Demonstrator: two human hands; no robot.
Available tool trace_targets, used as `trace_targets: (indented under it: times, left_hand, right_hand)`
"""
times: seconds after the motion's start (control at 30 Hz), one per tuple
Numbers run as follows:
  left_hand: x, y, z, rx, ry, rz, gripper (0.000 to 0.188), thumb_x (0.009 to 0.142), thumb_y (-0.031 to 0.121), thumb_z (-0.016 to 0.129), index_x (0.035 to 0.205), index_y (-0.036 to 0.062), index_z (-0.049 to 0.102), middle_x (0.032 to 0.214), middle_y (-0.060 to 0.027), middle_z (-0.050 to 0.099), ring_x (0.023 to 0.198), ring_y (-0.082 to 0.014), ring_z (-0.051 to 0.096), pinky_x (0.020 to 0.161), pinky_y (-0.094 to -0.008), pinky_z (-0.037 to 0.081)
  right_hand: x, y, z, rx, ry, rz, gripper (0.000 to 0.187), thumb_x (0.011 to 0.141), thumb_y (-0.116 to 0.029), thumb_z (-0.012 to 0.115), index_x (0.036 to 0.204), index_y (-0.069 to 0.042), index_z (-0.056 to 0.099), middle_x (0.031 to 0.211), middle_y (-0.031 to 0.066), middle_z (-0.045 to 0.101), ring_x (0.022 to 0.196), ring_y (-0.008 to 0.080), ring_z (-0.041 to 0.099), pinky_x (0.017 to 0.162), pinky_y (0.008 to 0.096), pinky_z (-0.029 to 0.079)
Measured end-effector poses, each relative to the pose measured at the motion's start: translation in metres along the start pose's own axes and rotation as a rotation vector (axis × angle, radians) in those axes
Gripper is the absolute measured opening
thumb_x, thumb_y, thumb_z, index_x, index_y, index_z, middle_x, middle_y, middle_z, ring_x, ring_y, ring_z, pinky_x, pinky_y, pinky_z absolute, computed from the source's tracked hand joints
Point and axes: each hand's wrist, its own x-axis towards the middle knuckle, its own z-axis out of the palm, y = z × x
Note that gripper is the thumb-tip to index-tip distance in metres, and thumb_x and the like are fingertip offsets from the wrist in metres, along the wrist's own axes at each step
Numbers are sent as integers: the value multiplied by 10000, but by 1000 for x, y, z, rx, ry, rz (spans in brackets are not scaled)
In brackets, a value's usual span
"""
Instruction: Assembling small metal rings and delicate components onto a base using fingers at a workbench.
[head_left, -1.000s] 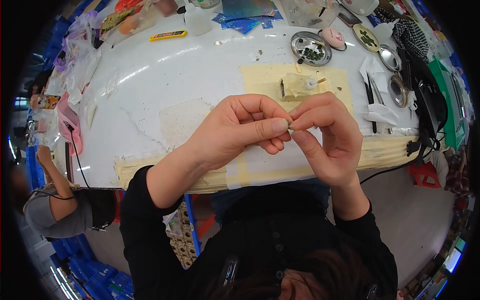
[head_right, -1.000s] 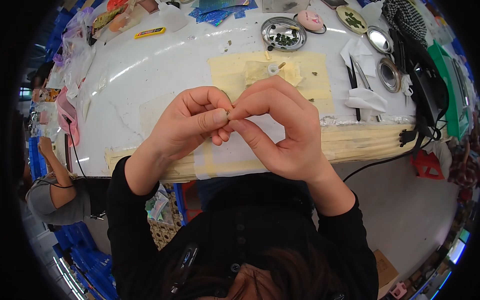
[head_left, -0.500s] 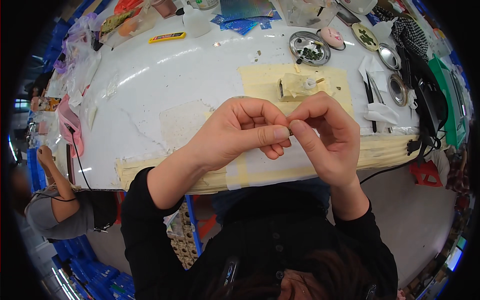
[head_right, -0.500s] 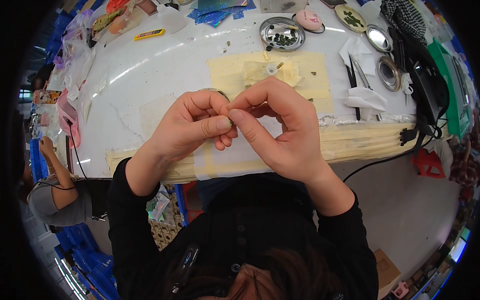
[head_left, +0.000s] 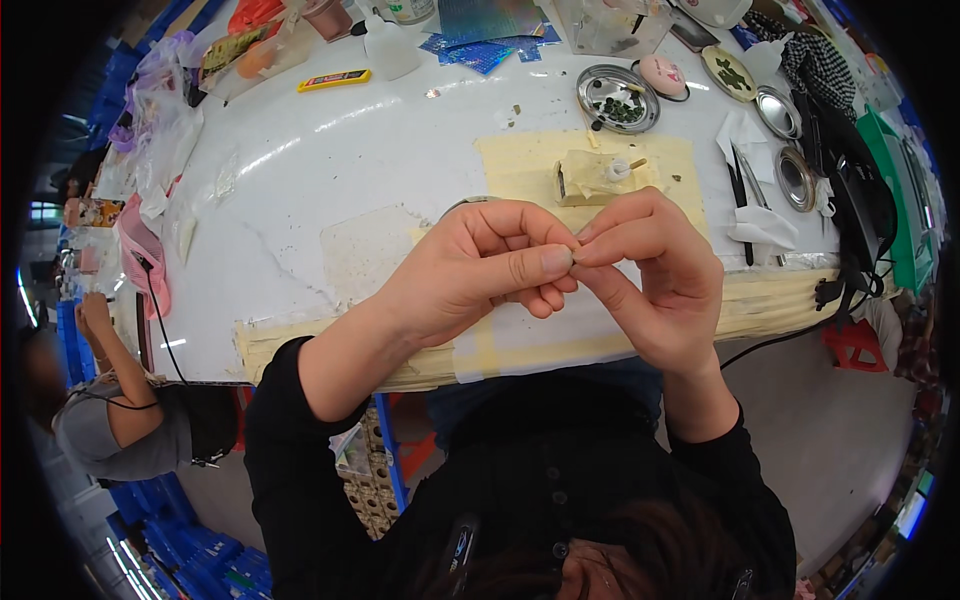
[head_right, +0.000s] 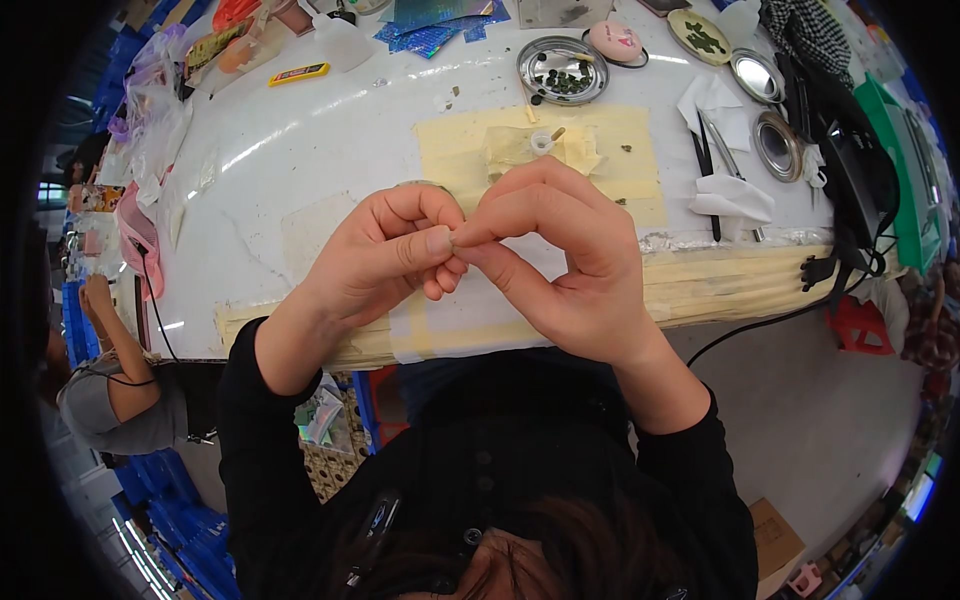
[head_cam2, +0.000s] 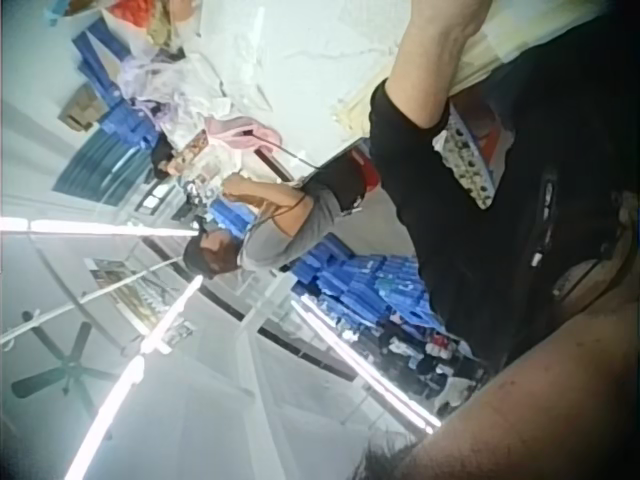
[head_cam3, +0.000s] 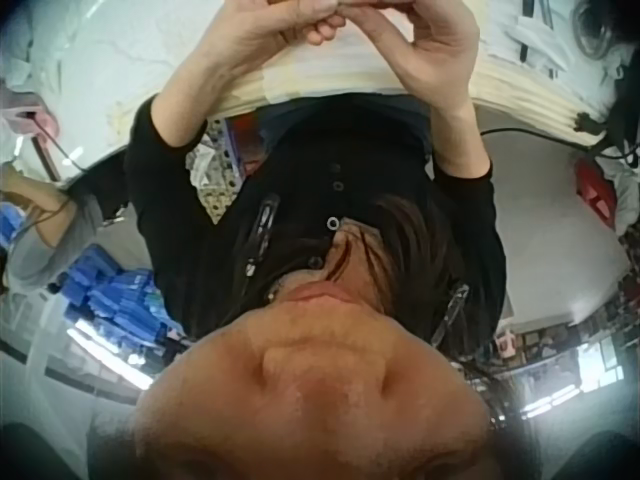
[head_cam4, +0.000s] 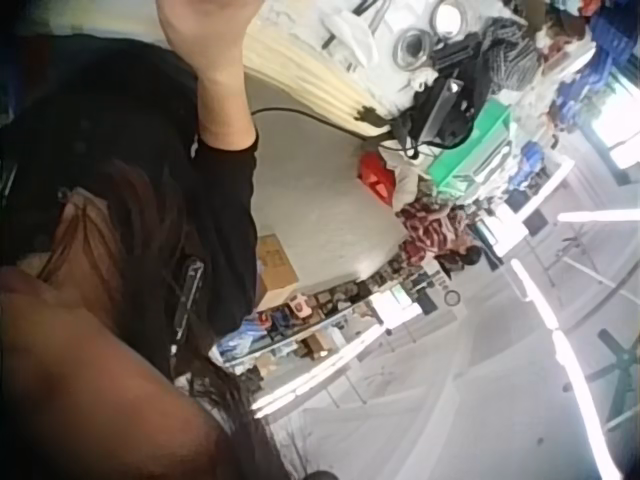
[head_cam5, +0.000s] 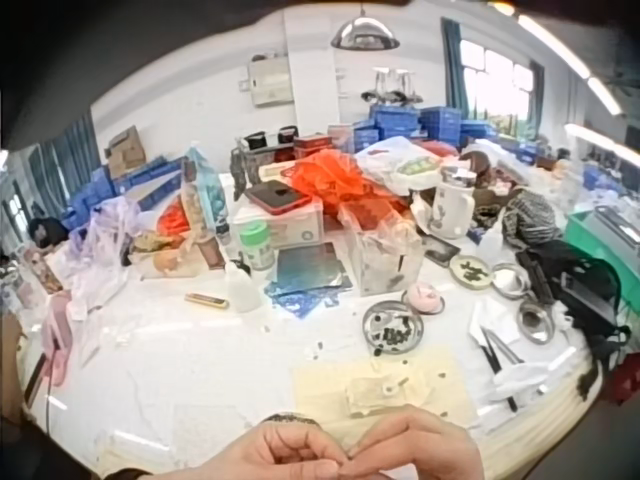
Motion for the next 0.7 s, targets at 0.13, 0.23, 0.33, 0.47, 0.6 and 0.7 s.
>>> trace_targets:
  times: [0.13,0.23,0.33,0.47,0.6,0.7]
  left_hand:
    - [-1,1,1,48,6,25,174,927,139,646,1021,-8,639,861,-83,680,754,-124,662,681,-242,557]
    - [-1,3,4,153,5,50,167,916,125,659,1012,-11,642,850,-84,682,741,-128,665,674,-250,560]
    - [-2,3,4,220,-3,61,156,907,110,667,1000,-13,644,839,-85,684,729,-132,668,668,-255,561]
    - [-1,3,7,282,28,63,123,924,109,636,983,3,614,830,-77,673,700,-110,655,638,-230,549]
    - [-1,3,4,180,41,43,142,929,126,632,995,2,619,845,-76,673,727,-116,657,650,-230,549]
    - [0,3,2,131,34,45,158,930,140,636,1004,0,625,859,-79,676,748,-120,660,664,-232,550]
  right_hand:
    - [1,-3,1,70,6,42,164,800,53,685,947,-11,653,850,63,612,784,145,608,682,244,496]
    - [-1,-6,1,163,6,126,141,822,50,668,954,6,644,886,73,605,806,141,617,712,246,507]
    - [-2,-8,1,216,-7,184,116,848,43,647,962,19,639,910,78,602,826,142,623,735,251,514]
    - [-2,-9,-1,215,-21,224,113,858,37,638,970,22,642,923,83,610,827,147,627,735,256,516]
    - [-1,-8,0,149,-5,161,137,831,44,656,963,9,650,905,94,630,802,162,631,719,261,510]
    - [-1,-8,2,72,8,88,171,793,59,680,950,-5,655,867,94,642,776,178,631,709,267,506]
